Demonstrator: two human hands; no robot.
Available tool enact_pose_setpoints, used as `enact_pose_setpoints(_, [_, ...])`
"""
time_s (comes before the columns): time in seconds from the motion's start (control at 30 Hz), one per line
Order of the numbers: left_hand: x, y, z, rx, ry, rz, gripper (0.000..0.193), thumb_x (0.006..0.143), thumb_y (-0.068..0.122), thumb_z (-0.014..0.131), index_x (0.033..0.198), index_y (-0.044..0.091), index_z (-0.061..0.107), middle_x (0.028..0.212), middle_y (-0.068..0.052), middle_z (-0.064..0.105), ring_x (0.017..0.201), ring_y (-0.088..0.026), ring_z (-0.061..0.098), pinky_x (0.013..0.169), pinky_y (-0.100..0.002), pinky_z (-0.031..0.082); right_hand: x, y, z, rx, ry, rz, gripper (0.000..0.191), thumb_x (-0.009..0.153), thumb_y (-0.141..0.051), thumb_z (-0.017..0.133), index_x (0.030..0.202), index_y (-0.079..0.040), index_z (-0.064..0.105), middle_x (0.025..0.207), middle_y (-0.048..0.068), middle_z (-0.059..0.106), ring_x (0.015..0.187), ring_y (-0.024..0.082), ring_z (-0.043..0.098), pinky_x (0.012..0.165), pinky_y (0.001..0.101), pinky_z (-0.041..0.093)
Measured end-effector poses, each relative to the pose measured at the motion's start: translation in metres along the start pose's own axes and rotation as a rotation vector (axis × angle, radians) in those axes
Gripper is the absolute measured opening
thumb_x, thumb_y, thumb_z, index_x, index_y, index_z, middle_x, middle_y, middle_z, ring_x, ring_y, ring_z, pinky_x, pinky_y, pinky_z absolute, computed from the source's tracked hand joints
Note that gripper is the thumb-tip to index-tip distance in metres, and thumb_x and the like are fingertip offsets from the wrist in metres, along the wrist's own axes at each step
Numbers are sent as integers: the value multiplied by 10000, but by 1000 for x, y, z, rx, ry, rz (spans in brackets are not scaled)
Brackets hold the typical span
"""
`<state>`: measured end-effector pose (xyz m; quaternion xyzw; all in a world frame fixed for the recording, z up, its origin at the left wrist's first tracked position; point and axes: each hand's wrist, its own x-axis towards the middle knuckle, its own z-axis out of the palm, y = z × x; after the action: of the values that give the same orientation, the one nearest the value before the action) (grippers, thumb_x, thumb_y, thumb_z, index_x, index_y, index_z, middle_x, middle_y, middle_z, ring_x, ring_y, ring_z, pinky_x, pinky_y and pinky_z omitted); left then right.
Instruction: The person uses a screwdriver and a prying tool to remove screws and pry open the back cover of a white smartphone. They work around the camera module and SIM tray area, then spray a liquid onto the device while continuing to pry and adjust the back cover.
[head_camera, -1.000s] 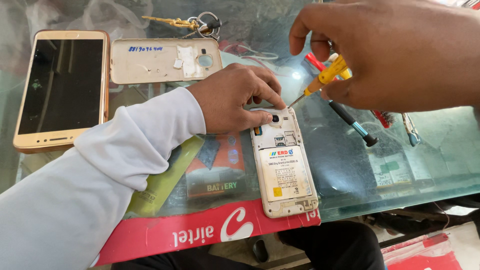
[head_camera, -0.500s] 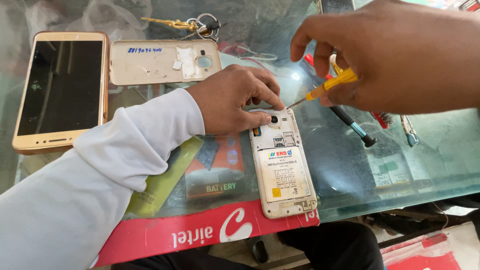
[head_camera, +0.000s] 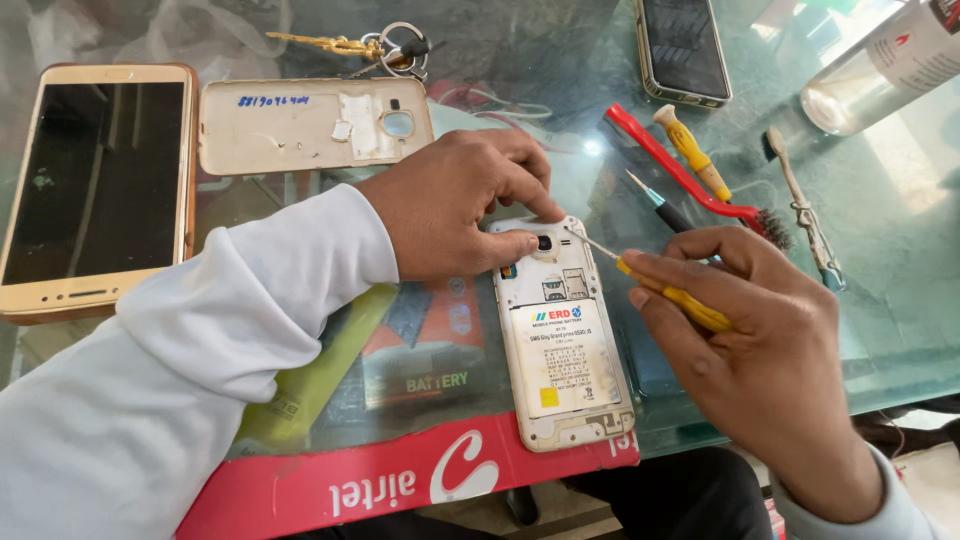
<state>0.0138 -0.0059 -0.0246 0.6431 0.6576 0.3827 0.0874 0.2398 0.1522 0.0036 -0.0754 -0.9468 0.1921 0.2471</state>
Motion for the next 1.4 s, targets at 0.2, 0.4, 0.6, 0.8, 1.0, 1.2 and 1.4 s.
enact_pose_setpoints(0.2, [-1, 2, -1, 25, 0, 4, 282, 824, 164, 744, 1084, 76, 808, 1047, -70, 683, 998, -224, 667, 816, -343, 546, 2, -7, 11, 20, 74, -4, 276, 875, -18, 785, 1146, -63, 771, 1047, 104, 705, 806, 147, 694, 700, 269, 542])
enact_pose_setpoints(0.4, [-1, 8, -2, 22, -28, -40, 278, 824, 156, 737, 1081, 75, 804, 1053, -66, 666, 973, -212, 657, 755, -333, 545, 4, -15, 5, -39, 99, 7, 214, 849, -6, 782, 1060, -12, 746, 989, 129, 701, 800, 204, 700, 682, 309, 539])
enact_pose_setpoints(0.6, [-2, 10, -5, 9, -33, -28, 299, 818, 147, 745, 1101, 73, 806, 1059, -71, 661, 958, -207, 657, 737, -329, 545, 4, -15, 7, -40, 82, -13, 223, 832, 2, 787, 1052, -2, 752, 981, 136, 708, 815, 213, 706, 693, 315, 545])
enact_pose_setpoints(0.8, [-2, 11, -5, 26, -24, -16, 303, 821, 149, 743, 1108, 70, 803, 1060, -78, 669, 988, -221, 662, 790, -342, 544, 2, -15, 4, -15, 64, 68, 251, 824, -9, 791, 1073, -31, 768, 970, 119, 711, 773, 174, 697, 656, 282, 535])
enact_pose_setpoints(1.0, [-3, 13, -3, 48, -2, -12, 310, 809, 142, 723, 1095, 57, 805, 1043, -96, 675, 1024, -240, 663, 885, -352, 545, -1, -14, 5, -16, 77, 57, 259, 824, 8, 786, 1079, -30, 768, 952, 119, 705, 761, 161, 685, 654, 273, 530])
enact_pose_setpoints(1.2, [-3, 14, -3, 53, -4, -1, 337, 790, 125, 713, 1106, 51, 802, 1035, -103, 676, 1035, -251, 659, 906, -362, 542, 2, -14, 5, -6, 61, 48, 271, 822, 9, 788, 1090, -35, 773, 951, 114, 709, 729, 153, 673, 630, 268, 521])
enact_pose_setpoints(1.4, [-1, 14, -3, 75, -8, 42, 330, 798, 124, 704, 1102, 39, 801, 1046, -104, 677, 1042, -267, 659, 925, -379, 534, 14, -20, -4, -80, -11, 25, 265, 816, -1, 778, 1080, -26, 785, 956, 117, 717, 710, 155, 678, 621, 282, 524])
